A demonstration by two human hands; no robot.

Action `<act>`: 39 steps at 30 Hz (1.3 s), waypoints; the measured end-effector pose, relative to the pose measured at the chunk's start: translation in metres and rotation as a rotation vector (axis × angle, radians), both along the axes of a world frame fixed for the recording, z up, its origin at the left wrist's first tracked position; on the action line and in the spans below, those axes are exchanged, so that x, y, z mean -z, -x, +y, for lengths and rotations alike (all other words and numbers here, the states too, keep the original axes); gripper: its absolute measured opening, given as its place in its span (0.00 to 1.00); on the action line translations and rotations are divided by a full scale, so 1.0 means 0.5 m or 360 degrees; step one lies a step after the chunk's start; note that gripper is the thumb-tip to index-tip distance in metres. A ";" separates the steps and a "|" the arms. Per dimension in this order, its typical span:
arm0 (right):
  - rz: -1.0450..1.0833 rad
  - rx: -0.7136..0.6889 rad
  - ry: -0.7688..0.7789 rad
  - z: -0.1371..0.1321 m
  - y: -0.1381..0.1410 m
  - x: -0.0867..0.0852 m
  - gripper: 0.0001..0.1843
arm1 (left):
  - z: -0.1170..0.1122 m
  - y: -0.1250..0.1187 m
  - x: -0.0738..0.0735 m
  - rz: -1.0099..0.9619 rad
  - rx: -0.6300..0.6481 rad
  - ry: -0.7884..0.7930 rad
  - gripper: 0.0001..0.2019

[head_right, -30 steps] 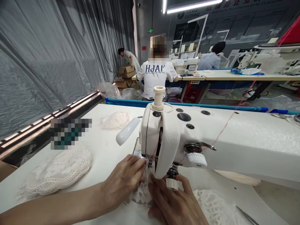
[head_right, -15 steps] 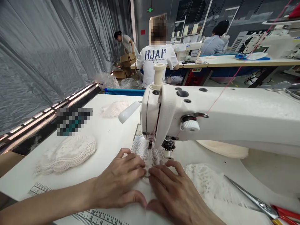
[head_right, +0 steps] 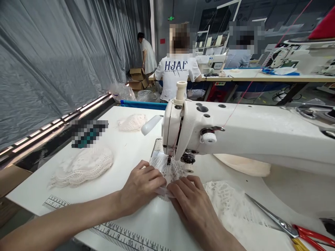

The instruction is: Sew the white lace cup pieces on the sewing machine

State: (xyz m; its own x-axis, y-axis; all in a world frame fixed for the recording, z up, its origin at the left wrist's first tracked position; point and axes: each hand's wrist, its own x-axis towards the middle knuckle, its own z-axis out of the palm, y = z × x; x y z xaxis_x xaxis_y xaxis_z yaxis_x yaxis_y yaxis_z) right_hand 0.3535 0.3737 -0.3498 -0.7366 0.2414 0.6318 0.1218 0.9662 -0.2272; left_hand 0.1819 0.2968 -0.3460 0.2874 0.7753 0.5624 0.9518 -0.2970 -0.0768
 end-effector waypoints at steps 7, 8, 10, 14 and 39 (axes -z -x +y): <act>0.0012 -0.0035 0.0051 -0.004 -0.019 0.017 0.15 | -0.025 0.002 -0.013 -0.0072 0.0094 0.0042 0.07; 0.0010 -0.0039 0.0040 -0.004 -0.019 0.018 0.16 | -0.025 0.002 -0.015 -0.0079 0.0106 0.0039 0.07; -0.0013 -0.0052 0.0036 -0.003 -0.018 0.018 0.18 | -0.025 0.001 -0.018 -0.0078 0.0138 0.0030 0.07; -0.0020 -0.0119 0.0032 -0.001 -0.018 0.012 0.19 | -0.025 0.000 -0.018 -0.0031 0.0209 0.0002 0.07; 0.0013 0.0051 -0.0152 0.021 -0.011 0.017 0.19 | -0.022 0.012 -0.016 0.0064 0.0214 0.0220 0.09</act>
